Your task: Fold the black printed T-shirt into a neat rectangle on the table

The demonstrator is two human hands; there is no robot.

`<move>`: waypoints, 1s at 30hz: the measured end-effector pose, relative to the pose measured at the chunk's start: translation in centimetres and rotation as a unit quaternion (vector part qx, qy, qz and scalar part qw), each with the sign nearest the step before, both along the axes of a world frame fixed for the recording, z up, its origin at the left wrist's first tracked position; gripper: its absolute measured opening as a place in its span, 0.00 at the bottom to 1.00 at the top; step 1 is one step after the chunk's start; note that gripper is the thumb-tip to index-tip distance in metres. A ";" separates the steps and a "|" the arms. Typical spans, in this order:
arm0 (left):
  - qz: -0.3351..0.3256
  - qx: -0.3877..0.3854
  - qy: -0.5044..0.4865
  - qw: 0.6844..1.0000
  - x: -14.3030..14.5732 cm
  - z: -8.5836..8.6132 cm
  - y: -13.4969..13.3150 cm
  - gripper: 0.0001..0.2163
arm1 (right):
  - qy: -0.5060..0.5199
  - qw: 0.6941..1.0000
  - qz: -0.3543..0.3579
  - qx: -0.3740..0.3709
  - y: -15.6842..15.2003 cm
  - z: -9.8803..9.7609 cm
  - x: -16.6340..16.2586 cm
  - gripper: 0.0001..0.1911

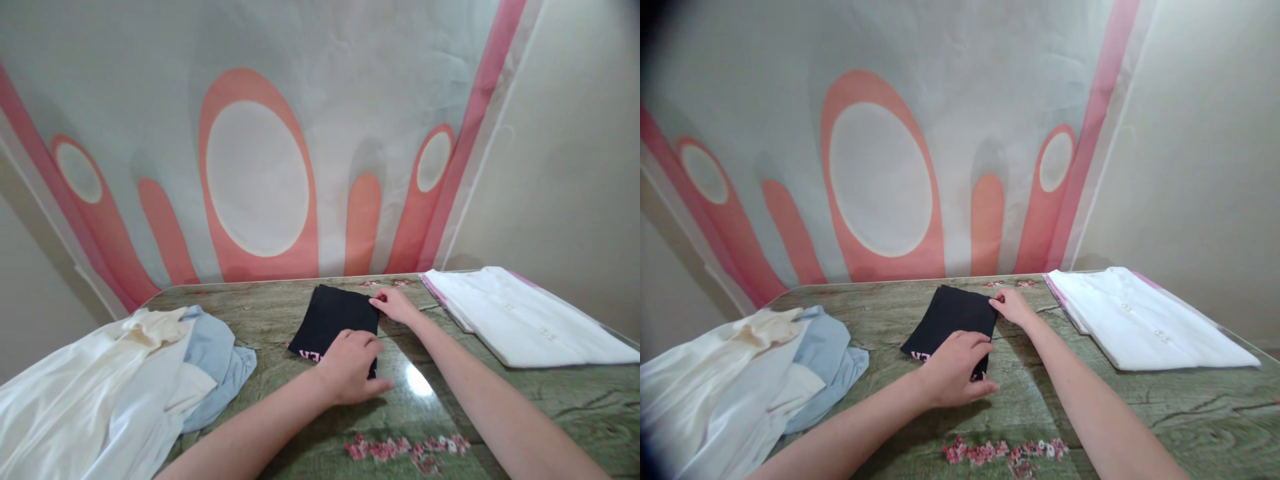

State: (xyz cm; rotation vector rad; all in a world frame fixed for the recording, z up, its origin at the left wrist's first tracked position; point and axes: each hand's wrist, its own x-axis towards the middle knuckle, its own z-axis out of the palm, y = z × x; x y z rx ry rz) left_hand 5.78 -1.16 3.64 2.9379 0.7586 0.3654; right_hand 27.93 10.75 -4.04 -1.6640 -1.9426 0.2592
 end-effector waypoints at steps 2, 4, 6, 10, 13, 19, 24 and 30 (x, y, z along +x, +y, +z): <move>-0.019 0.013 0.036 0.999 0.2 0.1 -0.9 0.21 | -0.017 1.000 -0.022 -0.004 -0.3 0.2 0.2 0.17; -0.037 0.034 0.067 0.997 0.0 0.4 -1.3 0.17 | -0.041 0.998 -0.039 -0.019 -0.5 0.6 0.4 0.20; -0.044 0.064 0.088 0.993 -0.2 0.7 -1.6 0.15 | -0.058 0.997 -0.043 -0.039 -0.7 1.0 0.4 0.23; -0.025 0.119 0.112 0.986 -0.3 0.9 -1.9 0.14 | -0.065 0.996 -0.040 -0.055 -0.9 1.7 0.3 0.26; -0.003 0.145 0.132 0.981 0.0 0.2 -1.9 0.13 | -0.064 0.996 -0.031 -0.057 -1.1 1.7 0.2 0.25; 0.060 0.185 0.150 0.969 0.9 -1.3 -2.2 0.12 | -0.064 0.996 -0.016 -0.060 -1.1 1.4 0.5 0.20; 0.076 0.182 0.162 0.967 1.2 -1.6 -2.8 0.12 | -0.064 0.996 -0.030 -0.049 -0.8 1.0 0.5 0.20; 0.121 0.143 0.148 0.971 1.7 -2.1 -2.7 0.09 | -0.062 0.996 -0.046 -0.034 -0.8 0.6 0.5 0.20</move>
